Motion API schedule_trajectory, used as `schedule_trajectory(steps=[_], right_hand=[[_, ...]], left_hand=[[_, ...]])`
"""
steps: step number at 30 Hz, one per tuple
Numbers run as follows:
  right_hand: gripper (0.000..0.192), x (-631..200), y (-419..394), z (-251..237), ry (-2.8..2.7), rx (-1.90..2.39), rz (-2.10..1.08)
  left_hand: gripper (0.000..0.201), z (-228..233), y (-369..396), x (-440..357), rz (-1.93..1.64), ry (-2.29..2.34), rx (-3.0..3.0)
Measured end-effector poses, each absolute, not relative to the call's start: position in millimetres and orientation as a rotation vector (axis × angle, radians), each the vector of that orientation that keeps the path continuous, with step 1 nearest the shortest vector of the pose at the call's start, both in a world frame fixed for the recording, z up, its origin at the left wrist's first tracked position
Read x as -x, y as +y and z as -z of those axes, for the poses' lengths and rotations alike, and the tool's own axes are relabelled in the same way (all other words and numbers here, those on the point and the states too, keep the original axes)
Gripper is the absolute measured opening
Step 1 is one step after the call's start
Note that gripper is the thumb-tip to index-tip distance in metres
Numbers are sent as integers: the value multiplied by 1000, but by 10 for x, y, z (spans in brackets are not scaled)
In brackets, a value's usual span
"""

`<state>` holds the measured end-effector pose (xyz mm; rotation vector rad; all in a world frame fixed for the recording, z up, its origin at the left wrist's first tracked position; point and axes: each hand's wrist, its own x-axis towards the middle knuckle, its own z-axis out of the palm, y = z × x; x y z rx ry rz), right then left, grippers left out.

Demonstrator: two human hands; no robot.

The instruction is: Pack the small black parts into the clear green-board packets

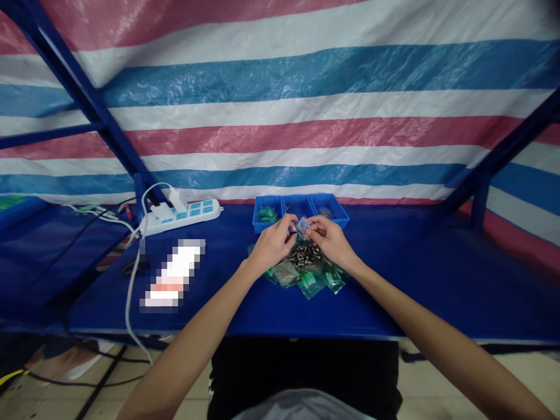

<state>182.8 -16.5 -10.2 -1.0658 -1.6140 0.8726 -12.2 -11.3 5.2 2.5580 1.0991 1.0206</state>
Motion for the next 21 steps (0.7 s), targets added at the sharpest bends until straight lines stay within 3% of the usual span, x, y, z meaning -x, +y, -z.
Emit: schedule_trajectory(steps=[5,21], right_hand=[[33,-1810,-189,76,-1576,1043,-916],[29,-1805,-248,-13,-1595,1061,-872]], left_hand=[[15,-86,-133,116,-1054,1103,-2610],[18,-94,-117,120,-1080,1154,-2640]])
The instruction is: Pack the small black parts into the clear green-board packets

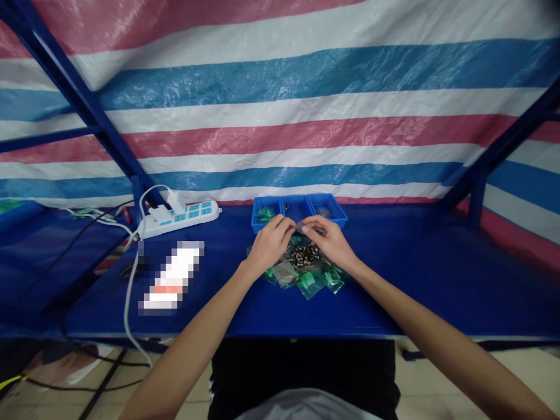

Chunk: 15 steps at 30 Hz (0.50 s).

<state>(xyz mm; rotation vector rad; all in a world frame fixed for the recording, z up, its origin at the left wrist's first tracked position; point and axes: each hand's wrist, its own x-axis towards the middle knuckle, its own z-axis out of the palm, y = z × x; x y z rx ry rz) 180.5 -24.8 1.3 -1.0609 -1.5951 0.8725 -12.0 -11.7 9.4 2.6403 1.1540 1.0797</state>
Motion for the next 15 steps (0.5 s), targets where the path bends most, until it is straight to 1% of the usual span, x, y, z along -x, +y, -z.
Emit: schedule_trajectory(steps=[5,7,9,10,13,15], right_hand=[[40,-1790,-259,6,-1636,1044,-851],[36,-1781,-268,12,-1634,1049,-819],[24,-1781,-276,7,-1632,1061,-769],[21,-1785,-278,0,-1636,1070,-743],[25,-1808,-270,-26,-1663,1100,-666],[28,-1824,-257,-38,-1661,1114,-635]], left_hand=[[17,-107,-132,119,-1118,1160,-2603],[16,-111,-137,118,-1136,1173,-2593],[15,-113,-144,113,-1148,1163,-2594],[14,-114,-148,108,-1151,1151,-2594],[13,-112,-166,90,-1147,1112,-2582],[20,-112,-181,77,-1139,1089,-2575]])
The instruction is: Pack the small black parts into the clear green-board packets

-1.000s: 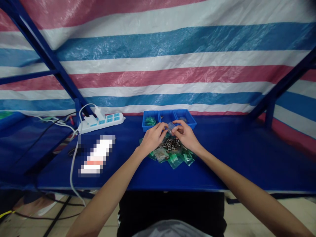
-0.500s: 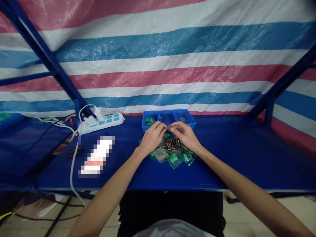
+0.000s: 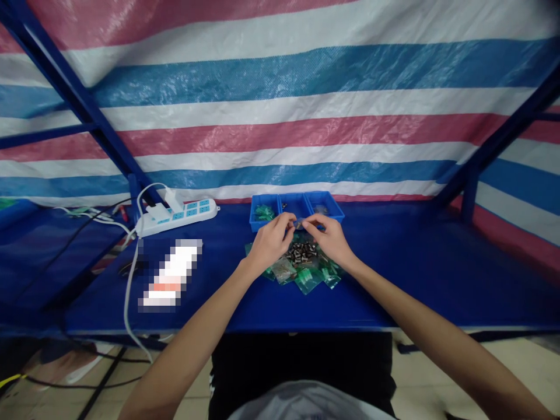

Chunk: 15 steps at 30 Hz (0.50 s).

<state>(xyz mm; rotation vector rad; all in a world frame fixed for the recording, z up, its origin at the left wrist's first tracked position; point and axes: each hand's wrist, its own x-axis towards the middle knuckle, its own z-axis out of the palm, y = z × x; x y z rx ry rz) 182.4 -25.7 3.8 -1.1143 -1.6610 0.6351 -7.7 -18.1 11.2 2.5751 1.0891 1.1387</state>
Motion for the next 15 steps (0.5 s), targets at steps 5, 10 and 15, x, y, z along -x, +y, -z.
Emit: schedule_trajectory(steps=[5,10,15], right_hand=[[33,-1835,-222,-34,-1573,1105,-760],[36,-1823,-228,-21,-1549,1047,-929],[36,-1791,-252,-17,-1462,1034,-1003]], left_hand=[[28,-132,-216,57,-1107,1047,-2646],[21,-124,-199,57,-1109,1049,-2707],[16,-82,-148,67,-1210,1078,-2724]])
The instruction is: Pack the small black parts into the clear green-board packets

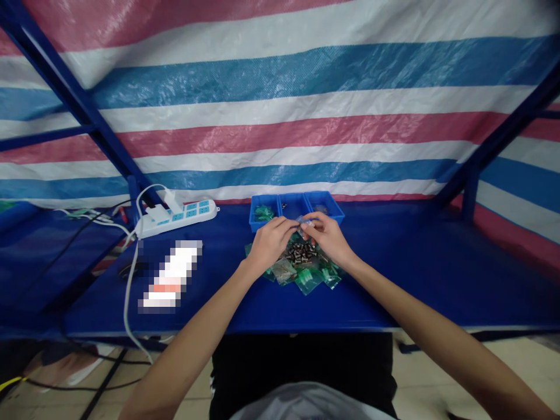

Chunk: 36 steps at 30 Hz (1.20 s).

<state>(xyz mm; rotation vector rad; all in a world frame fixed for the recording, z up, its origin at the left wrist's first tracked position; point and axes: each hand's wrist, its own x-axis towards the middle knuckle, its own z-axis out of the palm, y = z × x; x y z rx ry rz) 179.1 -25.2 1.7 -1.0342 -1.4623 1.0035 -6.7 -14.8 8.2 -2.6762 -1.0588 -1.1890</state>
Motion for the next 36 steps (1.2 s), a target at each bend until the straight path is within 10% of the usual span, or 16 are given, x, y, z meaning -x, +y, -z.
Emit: schedule_trajectory(steps=[36], right_hand=[[27,-1847,-215,-44,-1524,1018,-928]], left_hand=[[29,-93,-183,72,931,-1231,2710]])
